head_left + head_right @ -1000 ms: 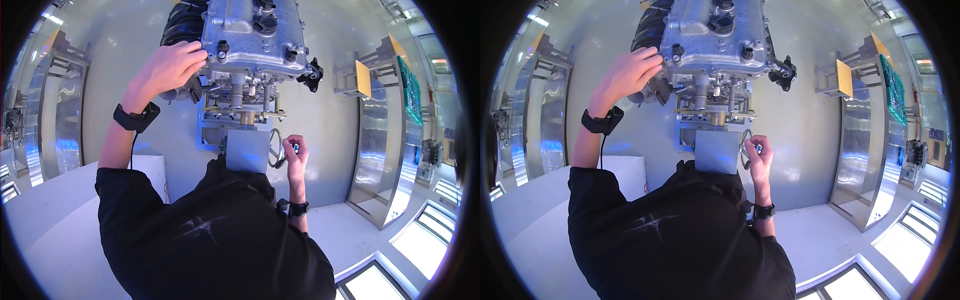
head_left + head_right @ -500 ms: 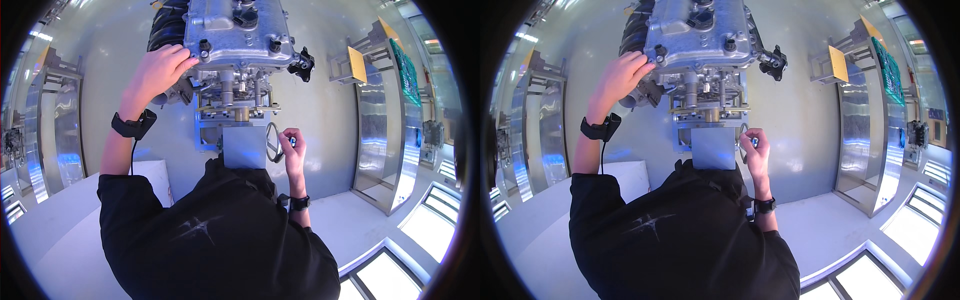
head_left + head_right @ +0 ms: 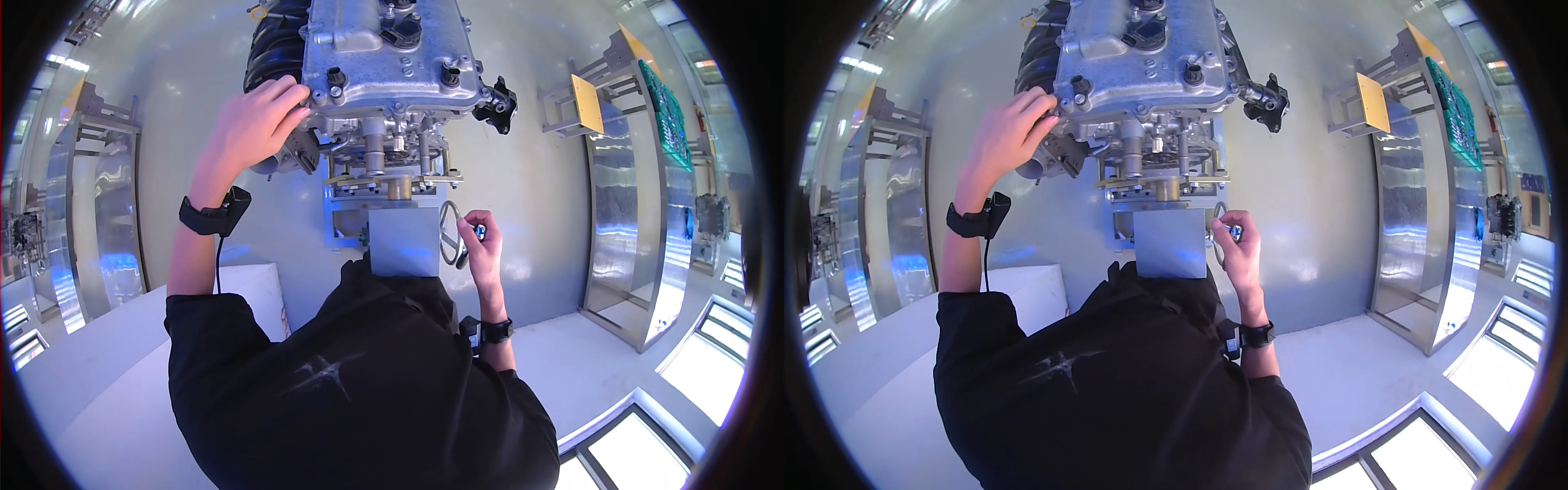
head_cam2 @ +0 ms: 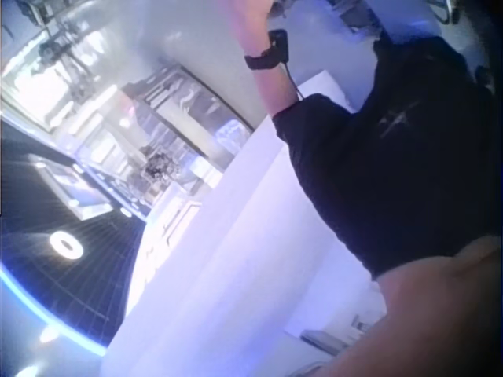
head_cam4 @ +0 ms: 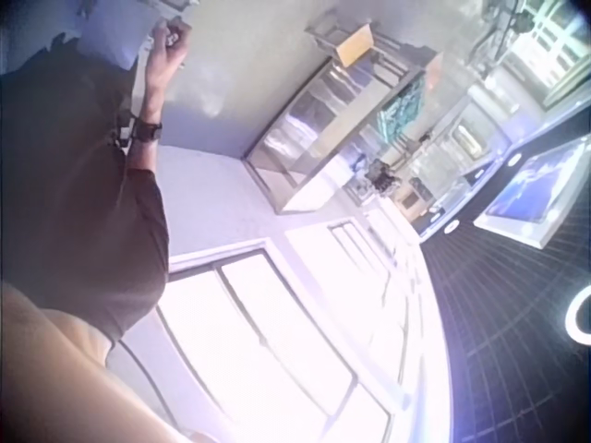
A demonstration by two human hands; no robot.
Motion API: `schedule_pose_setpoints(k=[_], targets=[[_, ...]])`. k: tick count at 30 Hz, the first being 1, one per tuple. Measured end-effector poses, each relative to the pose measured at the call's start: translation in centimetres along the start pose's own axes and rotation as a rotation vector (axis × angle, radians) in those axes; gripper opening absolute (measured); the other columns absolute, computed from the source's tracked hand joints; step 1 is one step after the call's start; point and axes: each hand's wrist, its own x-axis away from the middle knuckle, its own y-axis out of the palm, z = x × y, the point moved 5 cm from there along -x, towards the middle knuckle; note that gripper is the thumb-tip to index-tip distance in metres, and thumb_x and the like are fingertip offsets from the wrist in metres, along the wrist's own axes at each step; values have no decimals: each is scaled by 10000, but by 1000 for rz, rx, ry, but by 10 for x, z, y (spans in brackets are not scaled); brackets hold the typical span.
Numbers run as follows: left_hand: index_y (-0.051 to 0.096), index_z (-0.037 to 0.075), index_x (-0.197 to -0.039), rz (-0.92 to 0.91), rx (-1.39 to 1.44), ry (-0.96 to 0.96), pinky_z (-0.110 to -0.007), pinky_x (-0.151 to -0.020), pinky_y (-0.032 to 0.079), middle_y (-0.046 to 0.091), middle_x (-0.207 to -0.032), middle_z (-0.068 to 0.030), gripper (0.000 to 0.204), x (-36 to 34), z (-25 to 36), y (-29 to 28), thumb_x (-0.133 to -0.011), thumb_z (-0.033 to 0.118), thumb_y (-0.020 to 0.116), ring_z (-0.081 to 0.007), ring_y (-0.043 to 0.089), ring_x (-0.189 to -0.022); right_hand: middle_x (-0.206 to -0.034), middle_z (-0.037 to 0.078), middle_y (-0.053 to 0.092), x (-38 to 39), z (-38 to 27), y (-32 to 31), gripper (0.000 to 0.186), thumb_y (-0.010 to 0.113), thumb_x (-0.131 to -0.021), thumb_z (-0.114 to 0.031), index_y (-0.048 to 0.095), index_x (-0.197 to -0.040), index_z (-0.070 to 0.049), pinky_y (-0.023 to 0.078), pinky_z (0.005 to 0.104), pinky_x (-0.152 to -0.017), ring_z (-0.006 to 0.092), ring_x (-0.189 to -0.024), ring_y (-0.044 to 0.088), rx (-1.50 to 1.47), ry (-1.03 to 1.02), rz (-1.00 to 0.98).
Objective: The person selects a socket and a ratchet from a tool case and assembles them. Using the ratchet and socket, the person turns a bolt on an engine block mounted on a stand.
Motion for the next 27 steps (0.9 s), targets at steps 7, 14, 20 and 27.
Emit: schedule_pose_setpoints(k=[7, 14, 20, 27], targets=[[538, 62, -921, 3, 30, -24, -379, -615, 457, 545, -865, -68, 188, 3, -5, 10, -927, 240, 596, -293, 575, -752, -839, 30, 615, -3, -5, 1, 152, 665, -894, -108, 592, -956, 9, 454, 245, -702, 82, -765, 540, 13, 12, -20], [530, 58, -941, 41, 109, -11, -397, -604, 464, 543, -871, -70, 198, 4, -5, 3, -941, 250, 577, -314, 571, -702, -840, 30, 616, 1, -3, 2, 148, 665, -891, -102, 592, -952, 11, 452, 243, -701, 82, -770, 539, 26, 9, -22], [547, 66, -938, 63, 65, 9, -395, -594, 463, 550, -868, -74, 188, 6, -9, 11, -932, 249, 591, -302, 569, -700, -844, 31, 616, 3, -2, 5, 143, 662, -893, -100, 590, -952, 9, 457, 240, -701, 84, -776, 543, -21, 30, -26], [502, 24, -778, -32, 151, 0, -388, -561, 396, 475, -705, -108, 275, -3, -18, 11, -928, 229, 608, -303, 502, -643, -842, 30, 615, 2, -3, 5, 147, 662, -893, -99, 586, -955, 11, 458, 238, -683, 82, -763, 541, -5, 27, -39]])
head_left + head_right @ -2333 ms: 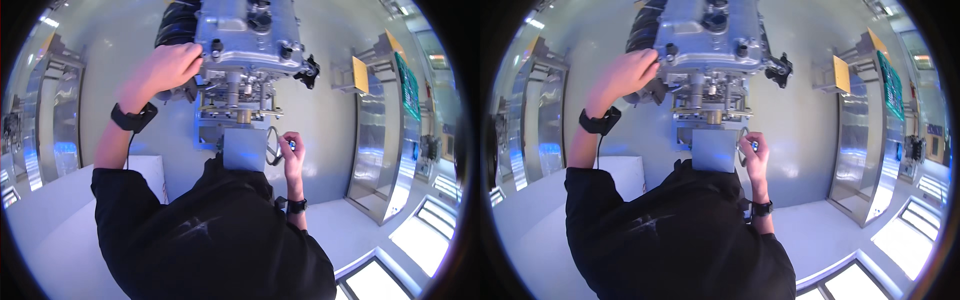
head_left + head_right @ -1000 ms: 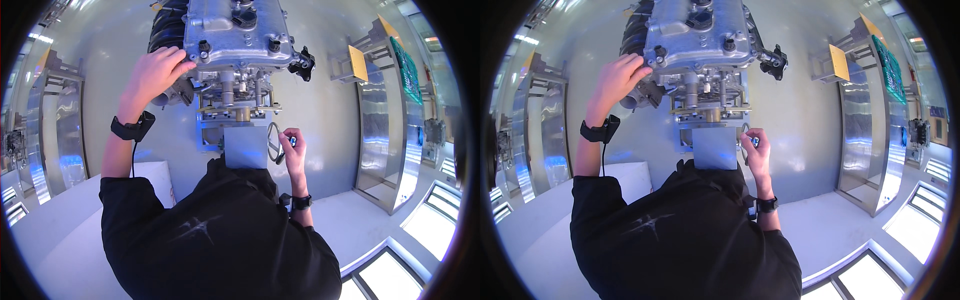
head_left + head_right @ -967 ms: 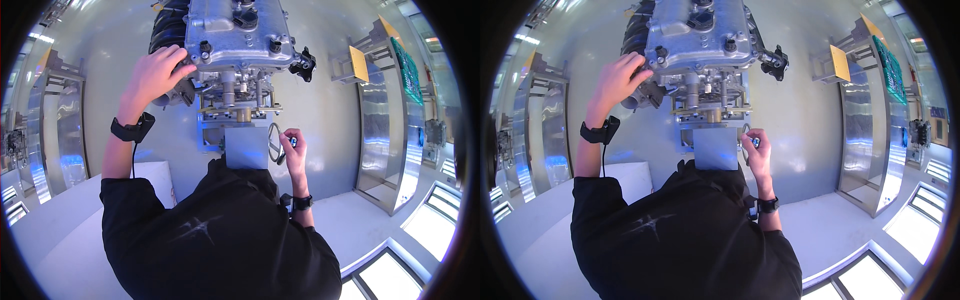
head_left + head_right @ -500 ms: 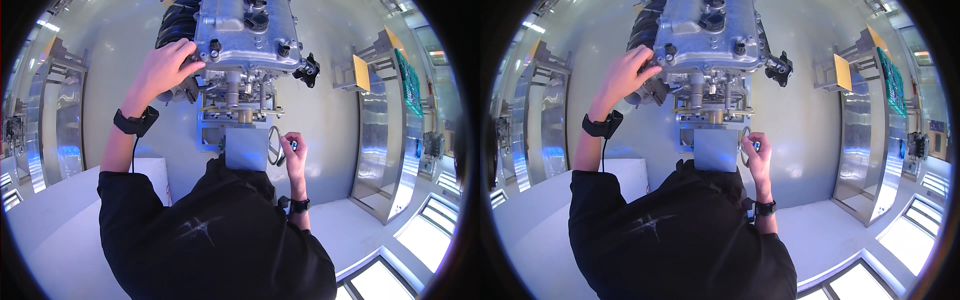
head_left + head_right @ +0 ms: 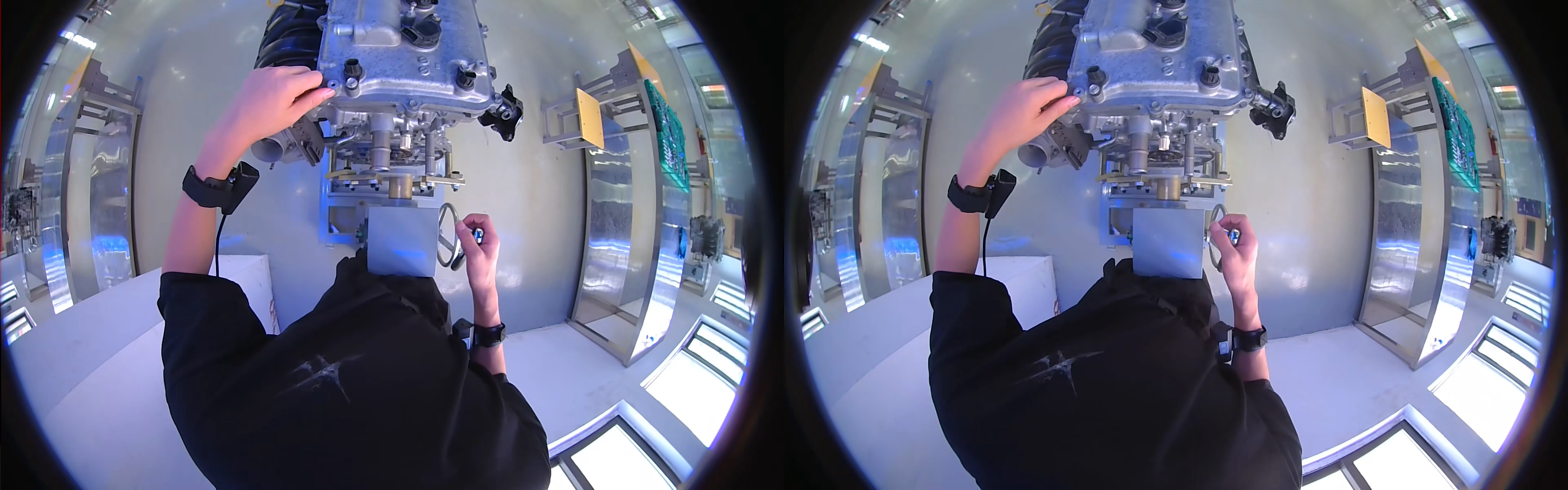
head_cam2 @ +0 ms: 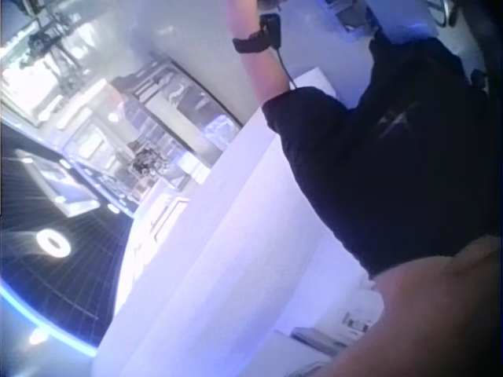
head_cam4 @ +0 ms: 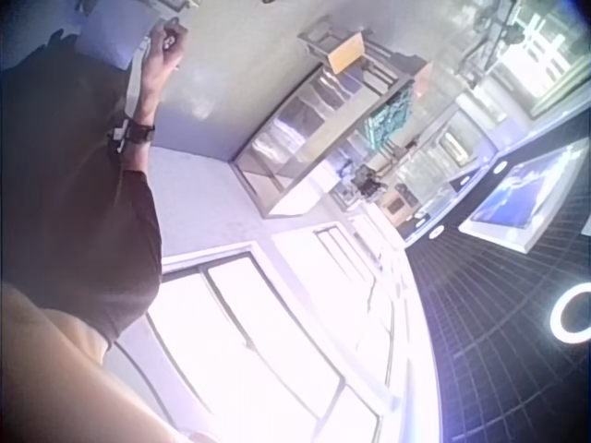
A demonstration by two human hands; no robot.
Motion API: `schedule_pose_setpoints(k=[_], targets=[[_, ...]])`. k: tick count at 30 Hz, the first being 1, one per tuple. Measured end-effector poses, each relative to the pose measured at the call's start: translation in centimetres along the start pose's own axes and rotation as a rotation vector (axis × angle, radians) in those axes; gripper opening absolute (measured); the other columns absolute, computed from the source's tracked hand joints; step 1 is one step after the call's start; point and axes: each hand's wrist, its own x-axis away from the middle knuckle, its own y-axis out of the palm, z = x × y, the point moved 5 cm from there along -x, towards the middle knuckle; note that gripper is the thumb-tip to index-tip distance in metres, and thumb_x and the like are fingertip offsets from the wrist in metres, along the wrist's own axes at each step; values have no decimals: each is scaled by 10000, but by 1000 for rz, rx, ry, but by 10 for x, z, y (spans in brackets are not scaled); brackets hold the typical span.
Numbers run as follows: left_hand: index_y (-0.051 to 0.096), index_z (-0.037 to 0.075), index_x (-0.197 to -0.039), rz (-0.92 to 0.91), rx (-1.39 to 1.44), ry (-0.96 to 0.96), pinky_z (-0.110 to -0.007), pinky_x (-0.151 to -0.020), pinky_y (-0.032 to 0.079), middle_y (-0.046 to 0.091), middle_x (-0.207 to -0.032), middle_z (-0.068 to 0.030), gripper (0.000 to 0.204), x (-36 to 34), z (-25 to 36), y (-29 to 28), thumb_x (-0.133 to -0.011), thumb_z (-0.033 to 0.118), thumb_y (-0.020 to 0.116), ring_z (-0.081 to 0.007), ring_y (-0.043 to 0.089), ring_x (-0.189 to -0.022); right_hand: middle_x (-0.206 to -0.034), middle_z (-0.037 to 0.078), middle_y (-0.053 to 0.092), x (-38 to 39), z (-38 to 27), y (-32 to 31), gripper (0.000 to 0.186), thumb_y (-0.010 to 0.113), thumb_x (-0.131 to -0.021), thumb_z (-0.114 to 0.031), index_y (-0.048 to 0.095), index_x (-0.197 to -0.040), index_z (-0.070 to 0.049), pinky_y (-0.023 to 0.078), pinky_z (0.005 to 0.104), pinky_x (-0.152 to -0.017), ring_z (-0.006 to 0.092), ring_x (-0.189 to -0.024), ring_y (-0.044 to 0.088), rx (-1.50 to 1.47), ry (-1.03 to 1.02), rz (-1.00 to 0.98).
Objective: The person selects a socket and a ratchet from a tool case and assembles them. Using the ratchet and socket, the person turns a bolt on an engine block mounted on a stand.
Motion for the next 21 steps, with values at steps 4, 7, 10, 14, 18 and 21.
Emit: schedule_pose_setpoints(k=[4, 7, 10, 14, 18, 21], targets=[[504, 23, -754, -19, -6, 26, -384, -543, 379, 461, -675, -106, 289, -2, 2, -1, -918, 229, 624, -303, 468, -600, -832, 24, 609, 0, -2, 1, 146, 661, -893, -100, 585, -951, 10, 449, 236, -669, 78, -750, 531, -3, 11, 5], [517, 28, -789, 28, 6, 58, -377, -541, 378, 463, -684, -102, 255, 0, 4, -5, -914, 219, 630, -298, 461, -593, -825, 19, 604, 0, -1, 1, 146, 662, -893, -101, 586, -952, 8, 445, 238, -661, 77, -742, 525, 33, -1, 12], [539, 37, -850, 88, 27, 56, -351, -526, 371, 486, -719, -79, 188, 2, 6, -11, -918, 192, 623, -249, 466, -565, -822, 16, 602, -1, 2, 0, 147, 664, -893, -105, 587, -951, 7, 444, 242, -655, 78, -736, 525, 15, 15, -5], [560, 53, -929, 45, 187, -243, -298, -487, 388, 525, -755, -39, 101, 7, 11, -20, -936, 154, 562, -140, 517, -523, -821, 17, 602, 0, 4, 0, 151, 664, -894, -110, 587, -951, 6, 443, 242, -661, 79, -744, 526, -2, -6, 13], [545, 48, -911, 249, 1094, -424, -223, -428, 323, 494, -721, 10, 126, 18, 32, 12, -952, 160, 502, -50, 418, -475, -827, 28, 612, 0, 2, 0, 151, 664, -892, -108, 589, -956, 6, 449, 244, -685, 81, -764, 536, -4, 36, 26], [534, 50, -898, -61, 1982, -609, -194, -393, 261, 442, -677, 39, 211, 21, 57, 56, -973, 228, 448, -44, 317, -448, -823, 36, 619, 0, 4, -1, 155, 668, -888, -109, 592, -959, 6, 455, 249, -699, 86, -774, 547, -9, 11, 32]])
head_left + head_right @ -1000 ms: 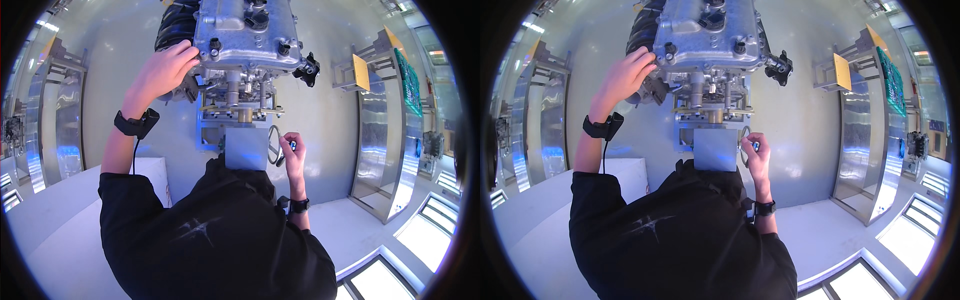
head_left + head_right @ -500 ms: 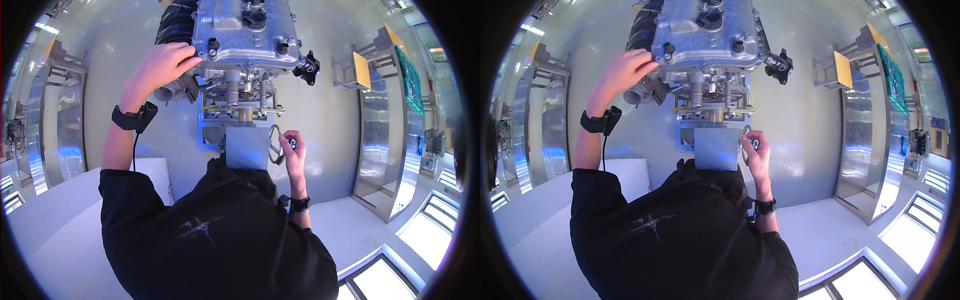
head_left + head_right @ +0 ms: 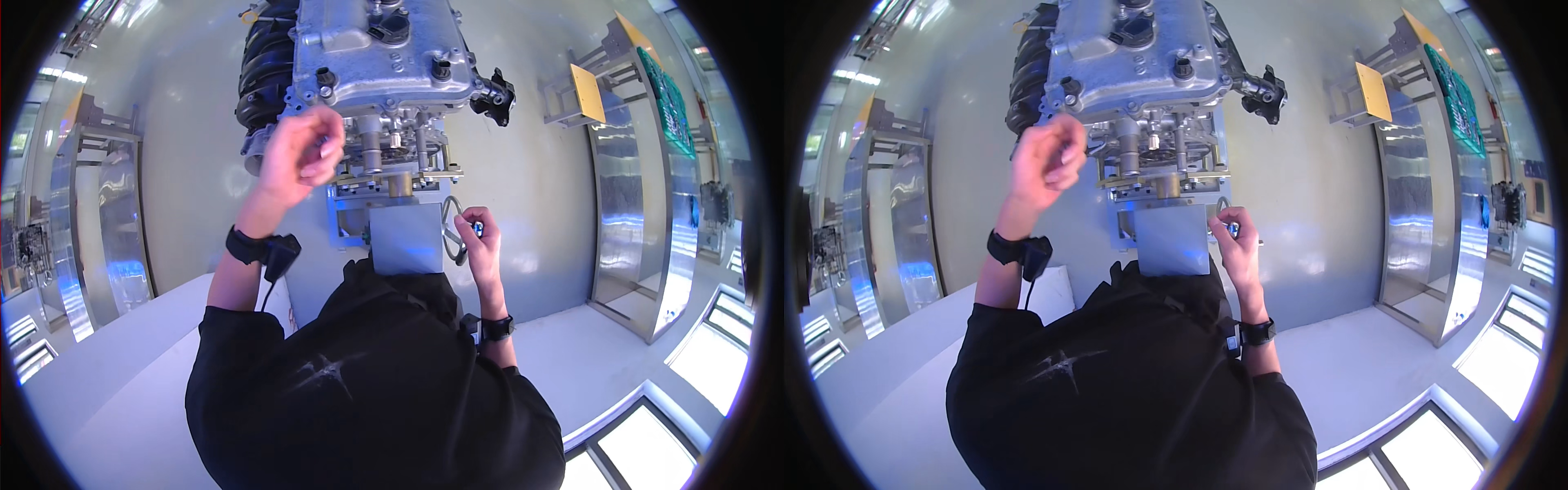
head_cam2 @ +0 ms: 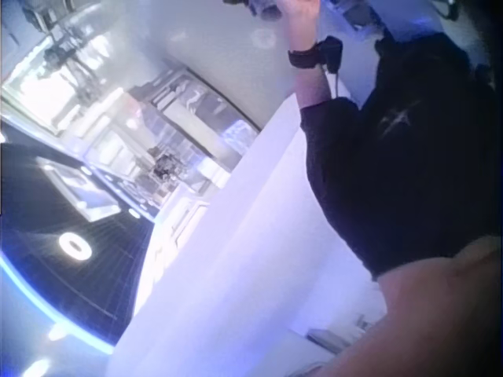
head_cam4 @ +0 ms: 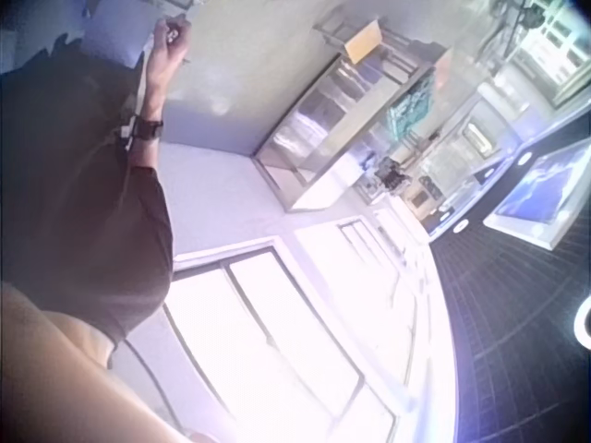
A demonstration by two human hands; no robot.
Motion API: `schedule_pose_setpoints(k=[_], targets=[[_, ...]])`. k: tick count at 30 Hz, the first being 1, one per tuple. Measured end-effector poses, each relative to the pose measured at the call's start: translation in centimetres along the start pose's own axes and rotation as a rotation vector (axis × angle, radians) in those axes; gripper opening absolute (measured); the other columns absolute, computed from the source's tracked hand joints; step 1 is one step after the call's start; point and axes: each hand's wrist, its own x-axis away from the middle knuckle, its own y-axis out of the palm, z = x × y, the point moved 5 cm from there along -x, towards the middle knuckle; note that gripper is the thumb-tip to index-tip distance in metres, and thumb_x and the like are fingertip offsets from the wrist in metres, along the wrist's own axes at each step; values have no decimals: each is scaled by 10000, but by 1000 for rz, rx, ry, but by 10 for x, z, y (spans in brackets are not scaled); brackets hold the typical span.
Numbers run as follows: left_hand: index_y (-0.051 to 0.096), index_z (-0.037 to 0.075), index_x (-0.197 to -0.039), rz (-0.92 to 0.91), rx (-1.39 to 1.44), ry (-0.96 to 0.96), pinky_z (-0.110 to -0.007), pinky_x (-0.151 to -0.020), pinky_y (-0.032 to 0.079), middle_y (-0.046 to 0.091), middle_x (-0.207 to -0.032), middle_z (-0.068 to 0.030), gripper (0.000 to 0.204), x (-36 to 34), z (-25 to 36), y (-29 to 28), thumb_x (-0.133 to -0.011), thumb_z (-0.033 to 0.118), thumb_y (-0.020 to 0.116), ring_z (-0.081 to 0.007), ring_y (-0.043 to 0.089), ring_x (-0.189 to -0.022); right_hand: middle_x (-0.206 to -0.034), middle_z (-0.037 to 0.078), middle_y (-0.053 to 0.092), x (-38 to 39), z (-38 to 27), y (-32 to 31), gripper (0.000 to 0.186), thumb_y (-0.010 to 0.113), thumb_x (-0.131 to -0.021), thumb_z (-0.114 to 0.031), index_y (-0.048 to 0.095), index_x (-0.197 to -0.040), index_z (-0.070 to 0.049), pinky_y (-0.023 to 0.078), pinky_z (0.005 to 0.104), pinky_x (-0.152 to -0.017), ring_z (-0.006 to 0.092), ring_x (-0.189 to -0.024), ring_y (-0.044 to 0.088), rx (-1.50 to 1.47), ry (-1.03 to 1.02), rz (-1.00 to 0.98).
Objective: The person selects a socket and a ratchet from a tool case and assembles them. Using the ratchet and socket, the person turns a bolt on an engine block mounted on a stand.
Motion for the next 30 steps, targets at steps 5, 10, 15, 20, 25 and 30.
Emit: schedule_pose_setpoints(k=[5, 10, 15, 20, 25, 30], targets=[[579, 38, -960, 215, -1237, 506, -248, -418, 323, 451, -591, 9, 117, -10, -1, 34, -941, 151, 558, -80, 409, -455, -813, 44, 625, 3, -4, -3, 159, 674, -880, -111, 598, -957, 6, 461, 260, -711, 94, -786, 561, 23, -67, 20], [604, 59, -998, 237, -1694, 919, -341, -524, 472, 595, -716, -75, 111, -24, 13, 67, -898, 101, 625, -216, 599, -568, -813, 34, 622, 5, 0, -8, 168, 675, -881, -130, 602, -957, 1, 450, 249, -652, 83, -725, 539, 31, -27, 33], [598, 69, -983, 71, -1906, 809, -378, -572, 501, 629, -839, -76, 111, -38, 12, 69, -882, 102, 630, -302, 630, -696, -805, 21, 611, 9, 5, -18, 170, 677, -881, -140, 604, -958, -8, 414, 232, -572, 63, -685, 510, -13, 22, 71], [589, 79, -976, 44, -1897, 744, -383, -589, 494, 619, -846, -75, 88, -41, 19, 68, -898, 113, 614, -316, 622, -715, -794, -19, 558, 20, 4, -29, 115, 658, -884, -98, 588, -924, -16, 379, 216, -612, 50, -704, 460, -49, 69, 118], [561, 77, -987, 26, -1992, 677, -398, -597, 493, 617, -882, -89, 96, -46, 17, 76, -912, 124, 598, -326, 627, -748, -796, -22, 557, 27, 16, -51, 107, 656, -890, -100, 590, -919, -21, 388, 225, -604, 51, -710, 466, -75, 136, 184], [567, 56, -996, 132, -2049, 691, -449, -652, 506, 614, -928, -133, 103, -51, 7, 70, -945, 143, 548, -354, 631, -807, -863, 49, 634, 28, 27, -72, 200, 694, -883, -167, 609, -975, -12, 476, 283, -760, 121, -838, 579, -1, 86, 183]])
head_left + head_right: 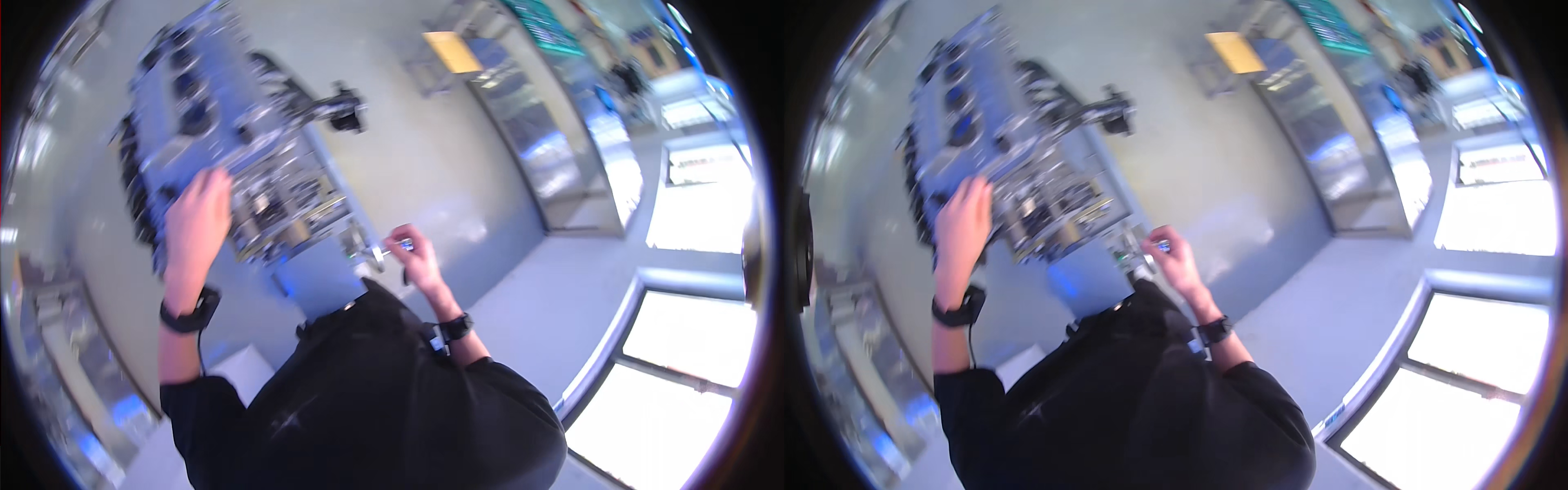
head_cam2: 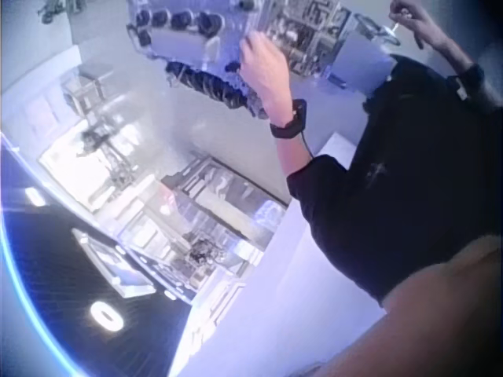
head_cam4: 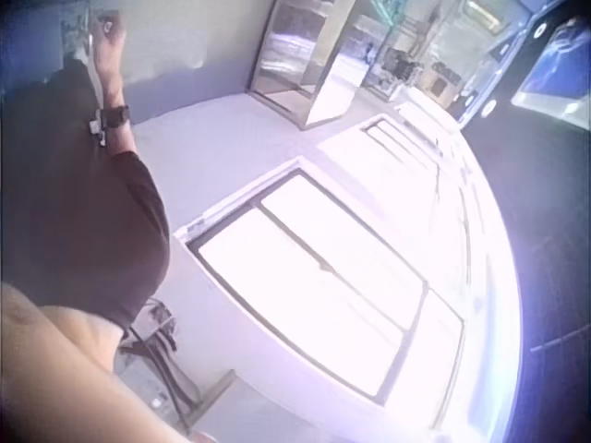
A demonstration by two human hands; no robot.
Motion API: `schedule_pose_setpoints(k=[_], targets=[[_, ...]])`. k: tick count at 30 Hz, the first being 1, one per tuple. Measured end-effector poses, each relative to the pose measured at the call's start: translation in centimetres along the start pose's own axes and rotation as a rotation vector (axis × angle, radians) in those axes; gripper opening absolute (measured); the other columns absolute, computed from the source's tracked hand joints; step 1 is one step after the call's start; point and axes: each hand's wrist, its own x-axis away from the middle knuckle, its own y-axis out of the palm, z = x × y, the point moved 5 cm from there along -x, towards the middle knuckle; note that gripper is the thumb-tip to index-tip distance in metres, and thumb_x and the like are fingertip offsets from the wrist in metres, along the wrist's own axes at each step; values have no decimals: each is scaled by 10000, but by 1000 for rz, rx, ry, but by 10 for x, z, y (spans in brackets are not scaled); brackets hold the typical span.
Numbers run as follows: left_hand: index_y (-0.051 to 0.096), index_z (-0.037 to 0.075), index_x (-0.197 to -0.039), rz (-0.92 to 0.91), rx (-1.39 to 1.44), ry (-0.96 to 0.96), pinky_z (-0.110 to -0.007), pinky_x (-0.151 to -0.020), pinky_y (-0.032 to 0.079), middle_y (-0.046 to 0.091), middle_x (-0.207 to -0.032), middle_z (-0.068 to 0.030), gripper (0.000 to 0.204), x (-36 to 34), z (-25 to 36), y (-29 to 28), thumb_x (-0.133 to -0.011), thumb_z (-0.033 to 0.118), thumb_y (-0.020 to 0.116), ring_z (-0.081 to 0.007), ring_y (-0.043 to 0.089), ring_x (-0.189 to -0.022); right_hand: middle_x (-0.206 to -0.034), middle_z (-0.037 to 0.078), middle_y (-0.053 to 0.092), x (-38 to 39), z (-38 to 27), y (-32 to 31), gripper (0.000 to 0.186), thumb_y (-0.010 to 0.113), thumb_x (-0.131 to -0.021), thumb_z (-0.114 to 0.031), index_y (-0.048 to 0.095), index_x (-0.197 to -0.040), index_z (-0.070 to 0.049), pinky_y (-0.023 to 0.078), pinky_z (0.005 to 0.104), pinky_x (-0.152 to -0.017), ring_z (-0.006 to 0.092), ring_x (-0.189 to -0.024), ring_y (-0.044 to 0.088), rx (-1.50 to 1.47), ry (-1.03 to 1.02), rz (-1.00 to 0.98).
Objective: The person selects a socket and a ratchet from a tool case and assembles them. Using the ratchet and socket, the person turns a bolt on an engine block mounted on a stand.
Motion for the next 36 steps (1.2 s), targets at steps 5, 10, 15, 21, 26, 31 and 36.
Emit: schedule_pose_setpoints(k=[5, 10, 15, 21, 26, 31, 36], targets=[[558, 53, -887, 27, -136, -15, -441, -658, 485, 561, -825, -121, 153, -4, -4, 14, -959, 188, 550, -328, 580, -801, -846, 54, 620, -11, 32, -32, 248, 701, -871, -236, 607, -947, -19, 465, 288, -731, 126, -803, 557, 43, -38, 51], [527, 13, -860, -8, -223, -180, -455, -676, 451, 534, -820, -140, 231, -7, 7, 18, -973, 213, 544, -345, 546, -800, -797, 18, 572, -5, 49, -102, 219, 681, -884, -215, 595, -932, -20, 440, 271, -693, 99, -752, 507, 23, 69, 108], [480, -20, -905, 78, -225, -251, -494, -740, 406, 510, -870, -198, 234, -1, 18, 20, -989, 196, 511, -404, 508, -853, -784, 12, 568, -4, 89, -179, 202, 685, -877, -197, 587, -907, -22, 443, 262, -700, 91, -750, 510, -64, 110, 189], [476, -35, -976, 18, -245, -252, -459, -794, 394, 509, -910, -212, 246, 10, -9, 26, -1006, 209, 482, -412, 495, -902, -753, -6, 538, -14, 140, -292, 213, 680, -880, -218, 599, -916, -25, 419, 263, -638, 84, -705, 478, -73, 150, 249], [557, -47, -991, 3, -55, -564, -411, -768, 424, 546, -906, -264, 337, 29, -46, 34, -1018, 280, 481, -367, 477, -791, -739, 1, 545, -34, 156, -370, 214, 691, -868, -207, 602, -897, -14, 424, 269, -618, 90, -686, 487, 8, 66, 253], [608, -45, -1082, 15, -93, -791, -419, -811, 438, 603, -985, -282, 457, 11, -37, 54, -1020, 382, 457, -394, 544, -863, -737, 30, 578, -71, 167, -423, 196, 696, -850, -184, 620, -884, -7, 412, 272, -595, 94, -660, 480, -103, 137, 356], [607, -30, -1149, 157, -285, -772, -456, -882, 451, 636, -1110, -251, 487, 27, -70, 56, -1017, 404, 433, -421, 586, -1049, -673, -12, 488, -120, 188, -455, 129, 655, -887, -139, 602, -904, -22, 340, 238, -497, 70, -552, 412, -564, 262, 409]])
